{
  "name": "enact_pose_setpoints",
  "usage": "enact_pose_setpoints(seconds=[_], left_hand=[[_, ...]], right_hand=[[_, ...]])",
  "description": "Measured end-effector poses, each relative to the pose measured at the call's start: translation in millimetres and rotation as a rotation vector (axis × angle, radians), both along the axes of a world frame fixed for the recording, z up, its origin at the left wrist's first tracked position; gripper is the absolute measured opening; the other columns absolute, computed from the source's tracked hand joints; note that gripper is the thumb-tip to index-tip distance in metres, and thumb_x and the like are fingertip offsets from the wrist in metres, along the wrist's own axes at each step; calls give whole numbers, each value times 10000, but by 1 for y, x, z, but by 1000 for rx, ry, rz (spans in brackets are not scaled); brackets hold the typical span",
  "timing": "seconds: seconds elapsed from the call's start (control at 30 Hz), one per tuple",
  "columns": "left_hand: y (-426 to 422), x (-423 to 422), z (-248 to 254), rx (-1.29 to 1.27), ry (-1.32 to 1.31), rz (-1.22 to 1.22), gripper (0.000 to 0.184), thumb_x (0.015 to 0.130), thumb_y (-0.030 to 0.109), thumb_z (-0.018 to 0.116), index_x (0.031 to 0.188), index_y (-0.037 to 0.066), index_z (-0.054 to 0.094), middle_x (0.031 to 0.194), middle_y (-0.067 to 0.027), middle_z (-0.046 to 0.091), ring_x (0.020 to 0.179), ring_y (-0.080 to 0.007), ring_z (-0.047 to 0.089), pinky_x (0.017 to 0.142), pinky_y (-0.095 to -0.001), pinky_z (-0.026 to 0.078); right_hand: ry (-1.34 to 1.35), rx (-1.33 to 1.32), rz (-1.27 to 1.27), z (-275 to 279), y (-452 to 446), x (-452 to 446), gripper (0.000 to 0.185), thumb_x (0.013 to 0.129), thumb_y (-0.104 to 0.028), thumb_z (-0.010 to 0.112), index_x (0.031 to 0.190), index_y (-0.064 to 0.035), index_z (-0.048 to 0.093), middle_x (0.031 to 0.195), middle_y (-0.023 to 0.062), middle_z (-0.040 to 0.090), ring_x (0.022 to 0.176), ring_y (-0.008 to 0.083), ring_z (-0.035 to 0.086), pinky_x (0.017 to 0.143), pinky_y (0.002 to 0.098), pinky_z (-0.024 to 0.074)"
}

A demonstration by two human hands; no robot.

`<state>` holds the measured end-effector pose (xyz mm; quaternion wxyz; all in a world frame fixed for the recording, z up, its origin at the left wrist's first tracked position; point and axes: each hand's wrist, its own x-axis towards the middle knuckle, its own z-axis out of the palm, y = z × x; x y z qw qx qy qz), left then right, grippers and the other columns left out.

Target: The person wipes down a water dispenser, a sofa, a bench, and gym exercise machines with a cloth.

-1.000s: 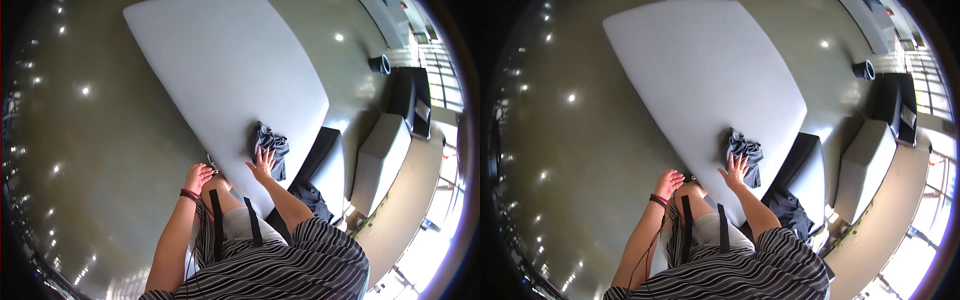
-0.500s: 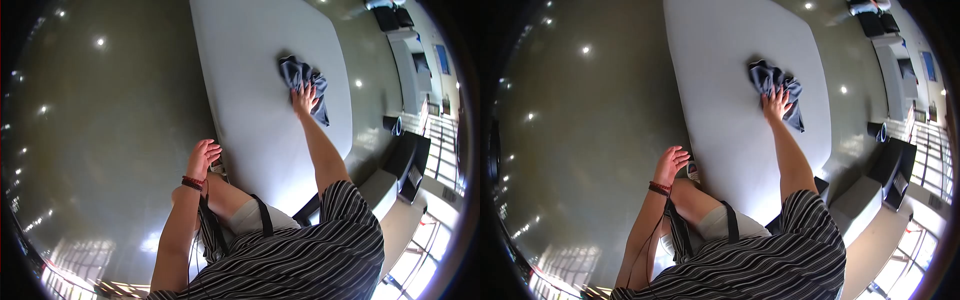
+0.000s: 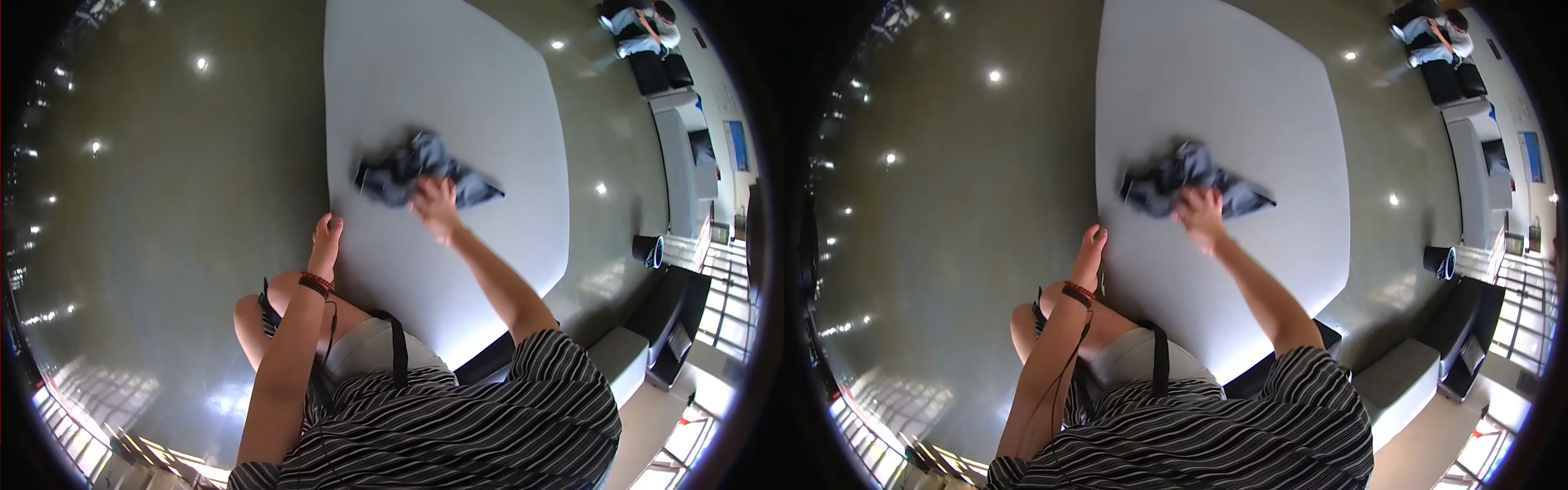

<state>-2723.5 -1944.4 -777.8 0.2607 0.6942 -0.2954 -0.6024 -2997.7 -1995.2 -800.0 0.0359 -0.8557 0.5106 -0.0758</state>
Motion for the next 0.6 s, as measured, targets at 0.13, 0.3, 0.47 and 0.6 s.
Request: enact_pose_setpoints(seconds=[0.13,0.3,0.47,0.6], left_hand=[[-17,-13,2,-167,-162,-214,710,911,519,511,1467,138,288,1446,-220,279,1324,-371,309,1085,-470,287],[-33,-28,-16,-195,-489,-294,745,902,531,510,1492,188,212,1472,-227,227,1345,-402,279,1072,-523,289],[-59,-67,-22,-294,-853,-271,724,908,530,504,1498,247,195,1530,-214,130,1415,-370,170,1114,-544,189],[-83,-89,-16,-384,-996,-323,675,934,528,457,1496,247,210,1550,-200,95,1437,-355,115,1118,-558,158]], right_hand=[[-136,177,-26,34,126,-35,362,835,-261,637,1194,-210,620,1298,37,475,1239,290,371,1068,570,233],[61,258,-342,37,262,-129,499,774,-305,696,1257,-253,582,1330,47,438,1269,291,354,1069,583,219],[221,213,-707,23,266,-200,684,798,-484,632,1403,-240,428,1421,143,345,1344,362,271,1083,638,124],[129,38,-1134,-25,198,-258,711,876,-542,523,1465,-195,325,1504,209,240,1399,399,191,1099,617,129]])
